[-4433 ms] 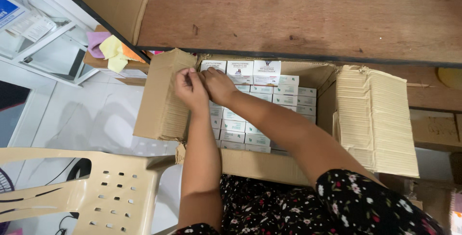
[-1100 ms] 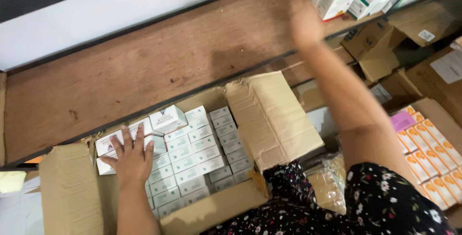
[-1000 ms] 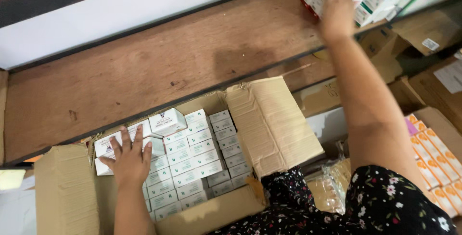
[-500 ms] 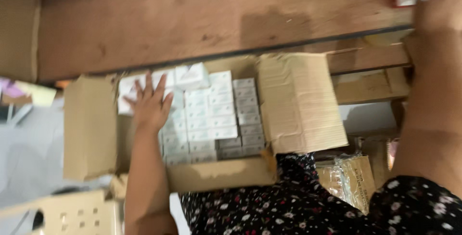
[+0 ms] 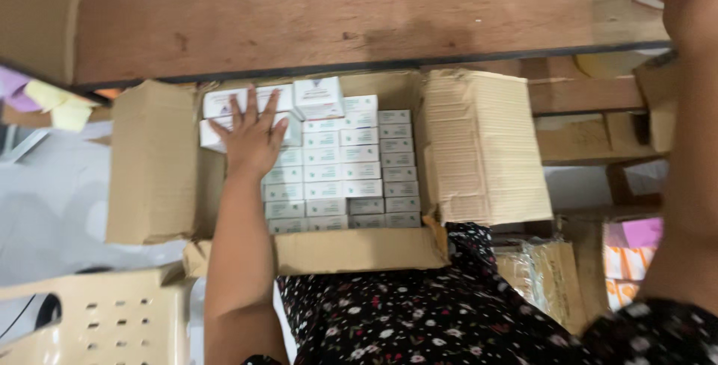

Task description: The person repeatedly picks up small white boxes from a large cardboard box and places them onto a wooden shelf. The person arranges the boxes in neat rows on the shelf and continues to transfer more boxes from the large box to the shelf.

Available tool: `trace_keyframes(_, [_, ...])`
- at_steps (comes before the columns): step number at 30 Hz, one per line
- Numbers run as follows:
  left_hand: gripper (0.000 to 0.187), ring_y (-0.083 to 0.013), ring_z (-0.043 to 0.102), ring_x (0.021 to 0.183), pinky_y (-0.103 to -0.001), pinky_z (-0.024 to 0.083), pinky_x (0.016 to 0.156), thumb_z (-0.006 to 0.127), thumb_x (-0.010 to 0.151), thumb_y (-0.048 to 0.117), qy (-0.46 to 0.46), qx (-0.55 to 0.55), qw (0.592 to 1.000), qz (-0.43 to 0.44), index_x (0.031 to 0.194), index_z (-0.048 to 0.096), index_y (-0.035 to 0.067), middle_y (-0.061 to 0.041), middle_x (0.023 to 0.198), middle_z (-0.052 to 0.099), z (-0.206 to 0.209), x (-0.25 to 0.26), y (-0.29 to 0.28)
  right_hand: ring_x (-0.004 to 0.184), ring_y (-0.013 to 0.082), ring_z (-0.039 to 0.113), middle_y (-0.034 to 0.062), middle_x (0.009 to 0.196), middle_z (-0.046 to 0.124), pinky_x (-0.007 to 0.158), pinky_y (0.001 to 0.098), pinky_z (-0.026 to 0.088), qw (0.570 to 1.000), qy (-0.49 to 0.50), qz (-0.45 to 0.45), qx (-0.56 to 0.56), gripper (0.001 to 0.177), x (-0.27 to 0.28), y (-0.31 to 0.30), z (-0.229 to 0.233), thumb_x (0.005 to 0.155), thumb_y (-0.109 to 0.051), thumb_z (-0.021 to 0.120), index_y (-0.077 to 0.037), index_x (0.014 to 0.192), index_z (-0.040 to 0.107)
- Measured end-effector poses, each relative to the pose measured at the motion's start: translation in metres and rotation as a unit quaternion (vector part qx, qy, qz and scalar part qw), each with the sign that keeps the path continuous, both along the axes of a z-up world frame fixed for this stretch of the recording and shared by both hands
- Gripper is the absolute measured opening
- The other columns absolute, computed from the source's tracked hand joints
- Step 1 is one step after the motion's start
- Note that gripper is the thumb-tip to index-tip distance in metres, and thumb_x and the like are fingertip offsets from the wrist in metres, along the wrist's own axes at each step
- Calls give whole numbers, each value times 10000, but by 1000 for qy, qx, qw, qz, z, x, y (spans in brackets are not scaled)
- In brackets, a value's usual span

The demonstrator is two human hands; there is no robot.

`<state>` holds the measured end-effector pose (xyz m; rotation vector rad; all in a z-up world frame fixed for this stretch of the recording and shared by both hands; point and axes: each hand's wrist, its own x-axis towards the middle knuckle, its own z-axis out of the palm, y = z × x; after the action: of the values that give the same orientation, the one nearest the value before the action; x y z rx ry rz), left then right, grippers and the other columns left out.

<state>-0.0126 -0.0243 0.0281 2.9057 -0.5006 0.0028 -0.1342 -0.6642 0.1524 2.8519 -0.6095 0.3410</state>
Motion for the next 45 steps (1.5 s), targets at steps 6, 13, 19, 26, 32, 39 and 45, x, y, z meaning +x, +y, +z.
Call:
trace_keyframes(6, [626,-405,85,1580,-809,-14,1124,388,1027,596,3,-4,1000,18,1608,296,382,-64,1725,160,0,0,-1,790,308,642,166,893,651,660,418,533,975,-72,198,-76,387,3,158,60,981,-289,872,-1,1133,663])
trace_keyframes(13, [605,-395,74,1555,-790,-12,1126,355,1038,575,19,24,999,12,1604,256,386,-55,1711,122,10,-3,-4,1102,346,665,190,1180,645,973,463,546,871,197,240,380,648,52,376,-7,780,-223,795,-46,1359,563])
trace_keyframes(19, [593,-390,88,1559,-778,-10,1141,354,1036,568,12,29,999,17,1598,275,395,-53,1711,138,10,-5,-6,1197,333,571,149,1212,652,1046,491,417,888,105,391,219,570,70,435,-70,727,-229,824,-46,1234,639])
trace_keyframes(26, [585,-380,95,1568,-766,-14,1152,356,1047,537,11,13,1000,6,1604,289,370,-63,1714,145,10,-3,-8,1162,374,550,183,1186,650,1058,458,436,855,-58,457,236,533,81,450,-114,731,-152,836,5,1207,656])
trace_keyframes(32, [729,-382,131,1580,-751,-11,1207,384,1041,579,-77,-57,991,-97,1655,197,234,-87,1731,159,5,-18,-38,1093,388,584,204,1126,621,953,443,514,783,-110,464,400,412,90,426,-116,689,-56,795,-16,1078,663])
trace_keyframes(39, [793,-429,49,1560,-764,-27,1142,441,944,713,-41,32,994,-98,1619,237,350,-99,1717,121,18,-24,-42,956,357,686,156,1012,696,844,454,548,824,-71,311,469,98,122,372,-150,902,-60,679,-41,998,681])
trace_keyframes(45, [784,-454,14,1543,-776,-33,1127,425,926,740,13,67,995,-71,1604,255,385,-104,1705,102,23,-18,-42,933,365,720,239,1067,681,793,405,572,800,89,284,521,259,134,374,-181,838,-51,637,38,1081,644])
